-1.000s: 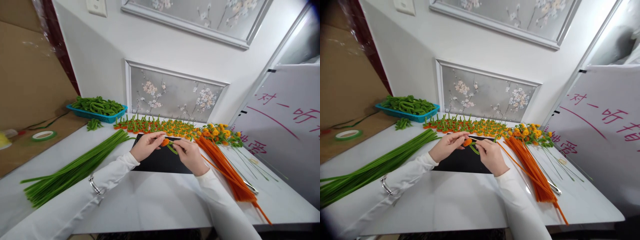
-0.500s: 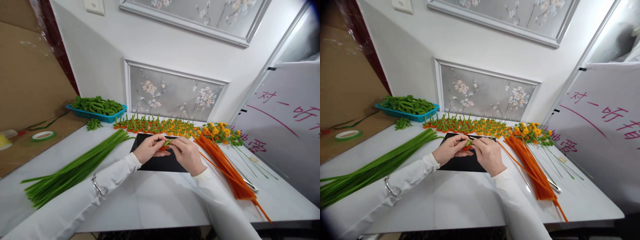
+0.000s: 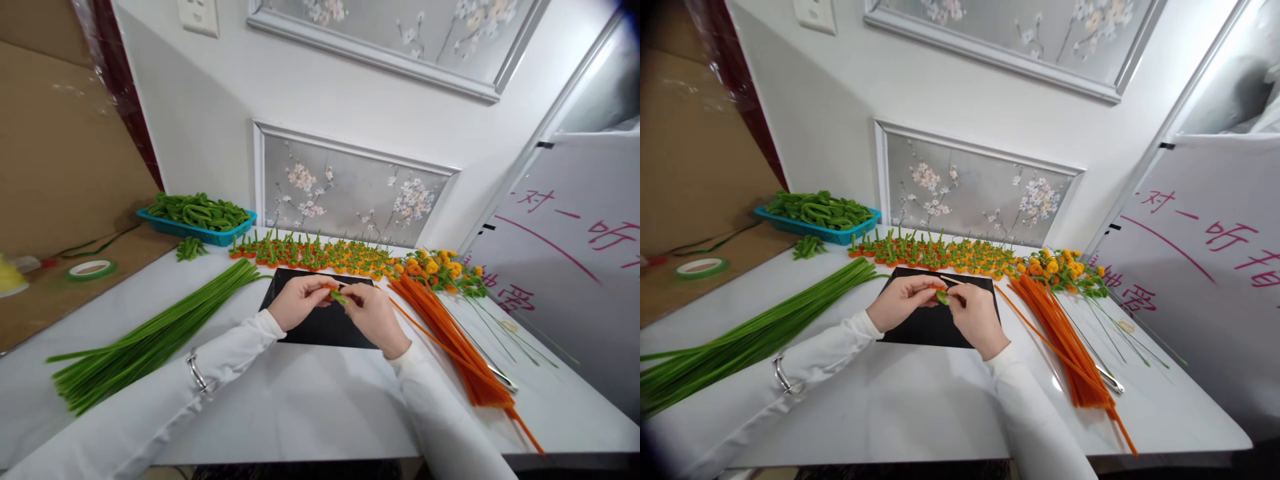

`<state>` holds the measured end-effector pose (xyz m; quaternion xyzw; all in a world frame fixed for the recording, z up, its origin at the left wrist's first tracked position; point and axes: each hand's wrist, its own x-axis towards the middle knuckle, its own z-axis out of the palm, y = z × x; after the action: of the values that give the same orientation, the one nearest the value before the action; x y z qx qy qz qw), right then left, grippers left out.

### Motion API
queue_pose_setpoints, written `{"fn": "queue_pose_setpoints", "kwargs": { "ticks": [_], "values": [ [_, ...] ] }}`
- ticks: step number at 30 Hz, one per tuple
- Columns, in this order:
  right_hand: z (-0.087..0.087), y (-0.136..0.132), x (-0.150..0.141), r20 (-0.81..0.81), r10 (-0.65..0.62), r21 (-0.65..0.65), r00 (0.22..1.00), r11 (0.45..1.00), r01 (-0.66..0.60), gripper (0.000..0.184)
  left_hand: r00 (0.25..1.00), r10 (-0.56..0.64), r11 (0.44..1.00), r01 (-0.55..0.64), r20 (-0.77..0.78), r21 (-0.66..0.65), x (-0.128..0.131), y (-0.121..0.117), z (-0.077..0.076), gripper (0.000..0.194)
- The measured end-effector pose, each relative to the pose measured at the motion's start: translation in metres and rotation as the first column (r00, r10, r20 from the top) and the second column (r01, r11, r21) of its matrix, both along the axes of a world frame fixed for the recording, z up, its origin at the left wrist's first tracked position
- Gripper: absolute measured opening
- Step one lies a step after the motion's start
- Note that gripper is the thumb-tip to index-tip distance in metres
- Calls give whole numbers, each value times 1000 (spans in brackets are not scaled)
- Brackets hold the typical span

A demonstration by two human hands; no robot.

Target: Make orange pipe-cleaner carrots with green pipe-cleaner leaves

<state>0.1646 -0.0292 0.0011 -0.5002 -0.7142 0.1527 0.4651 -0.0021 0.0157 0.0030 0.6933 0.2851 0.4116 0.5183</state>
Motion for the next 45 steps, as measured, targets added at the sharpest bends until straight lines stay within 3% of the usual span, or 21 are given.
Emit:
{"fn": "queue_pose_setpoints", "kwargs": {
  "ticks": [2,4,6,8,11,15,22,26,31,33,36,39,42,43,45],
  "values": [
    [-2,3,-2,-310,87,-212,947,964,-158,16,999,-19,997,21,29,-81,-1,1,0,29],
    [-2,3,-4,-533,104,-311,839,899,-309,26,997,-39,986,48,63,-157,-1,1,-2,31],
    [0,2,-7,-636,91,-330,766,865,-377,32,995,-49,974,66,85,-215,-1,0,-4,34],
    [0,0,-8,-659,85,-327,747,862,-387,33,995,-47,963,68,88,-260,-1,-1,-5,37],
    [-4,2,-9,-569,96,-280,817,912,-301,28,994,-64,948,87,85,-307,-1,-4,-4,45],
    [-10,8,-5,-352,83,-107,932,986,-128,17,991,-95,932,121,91,-340,0,-7,0,49],
    [-7,4,-1,-71,4,28,997,1000,-2,6,992,-126,955,127,20,-267,0,-6,2,38],
    [-5,-1,1,196,53,250,979,963,-102,13,976,-197,954,169,-91,-248,-3,-3,4,35],
    [3,-4,7,540,59,382,840,872,-307,26,928,-359,881,303,-96,-363,-14,-1,7,37],
    [7,-6,8,554,99,377,827,856,-355,27,913,-406,843,354,-49,-406,-16,-1,7,37],
    [7,-6,11,374,211,313,903,888,-337,20,932,-361,853,325,-12,-409,-16,1,6,39],
    [4,-5,13,41,214,79,976,973,-217,16,965,-255,923,224,-60,-312,-12,1,5,38],
    [3,-6,12,-215,182,-222,960,948,-229,30,988,-64,997,70,-143,34,-7,-3,5,31],
    [4,-7,10,-266,179,-280,947,926,-253,35,987,9,982,22,-163,185,-5,-6,6,29],
    [7,-9,7,-324,185,-329,928,897,-294,40,975,119,898,-26,-186,439,-4,-12,7,29]
  ]
}}
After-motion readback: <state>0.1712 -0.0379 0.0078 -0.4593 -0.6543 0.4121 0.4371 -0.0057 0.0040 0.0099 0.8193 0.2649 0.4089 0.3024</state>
